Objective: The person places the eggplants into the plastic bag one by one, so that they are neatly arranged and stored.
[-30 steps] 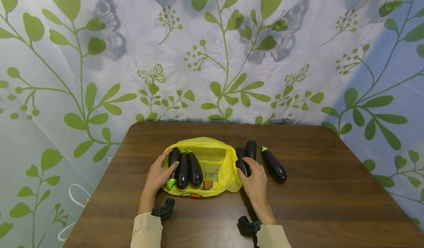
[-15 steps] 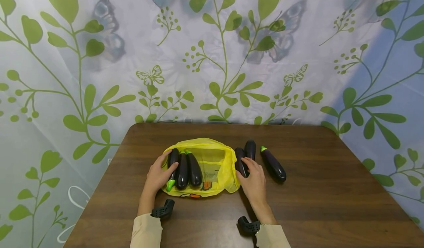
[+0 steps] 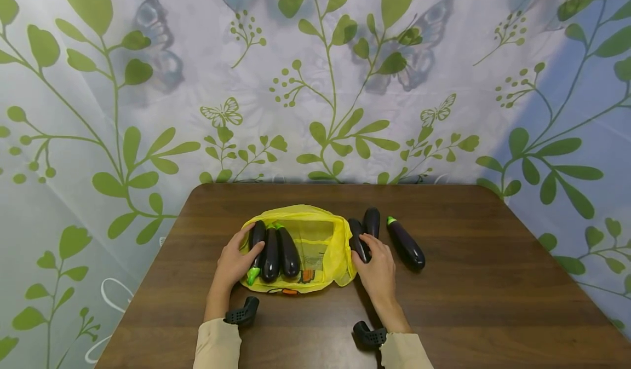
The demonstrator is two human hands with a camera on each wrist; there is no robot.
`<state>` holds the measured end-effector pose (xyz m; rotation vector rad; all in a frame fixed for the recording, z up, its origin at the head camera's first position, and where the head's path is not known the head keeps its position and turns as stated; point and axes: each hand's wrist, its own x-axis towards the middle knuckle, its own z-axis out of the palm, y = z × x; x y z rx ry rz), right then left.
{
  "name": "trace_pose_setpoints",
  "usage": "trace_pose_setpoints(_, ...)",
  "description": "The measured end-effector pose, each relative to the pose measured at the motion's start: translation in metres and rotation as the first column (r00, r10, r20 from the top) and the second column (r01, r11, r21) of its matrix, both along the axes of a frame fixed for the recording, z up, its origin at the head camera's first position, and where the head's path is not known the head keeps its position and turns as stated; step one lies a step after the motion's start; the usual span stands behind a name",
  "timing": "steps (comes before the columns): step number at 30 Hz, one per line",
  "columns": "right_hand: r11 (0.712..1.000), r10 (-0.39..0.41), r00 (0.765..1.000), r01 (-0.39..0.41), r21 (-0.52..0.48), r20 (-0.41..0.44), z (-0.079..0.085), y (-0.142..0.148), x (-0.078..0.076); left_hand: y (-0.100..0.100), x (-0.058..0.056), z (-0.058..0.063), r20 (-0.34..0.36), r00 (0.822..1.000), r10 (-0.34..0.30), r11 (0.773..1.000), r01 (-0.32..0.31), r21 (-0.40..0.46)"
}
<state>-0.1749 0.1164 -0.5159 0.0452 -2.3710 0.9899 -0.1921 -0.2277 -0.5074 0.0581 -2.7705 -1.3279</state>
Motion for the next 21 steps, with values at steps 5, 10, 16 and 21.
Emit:
trace_pose_setpoints(5, 1.000, -0.014, 1.000, 0.014, 0.005, -0.019, 0.0003, 0.0003, 0.0001, 0.0003, -0.0001, 0.0001, -0.002, 1.000, -0.003, 1.000, 0.003, -0.001)
trace_pose_setpoints(10, 1.000, -0.017, 1.000, 0.017, -0.011, 0.001, -0.0001, 0.0011, 0.0003, 0.0003, 0.0003, -0.0014, 0.001, 1.000, -0.004, 1.000, 0.004, 0.005)
trace_pose_setpoints(16, 1.000, -0.016, 0.999, 0.015, -0.022, -0.042, 0.0003, 0.0015, 0.0003, 0.0001, -0.0001, -0.0024, 0.004, 1.000, -0.003, 1.000, 0.003, 0.003)
trace_pose_setpoints(21, 0.999, -0.020, 0.998, 0.018, -0.043, -0.057, 0.0010, 0.0022, 0.0004, 0.0001, 0.0000, -0.0017, 0.010, 1.000, -0.001, 1.000, 0.001, 0.003)
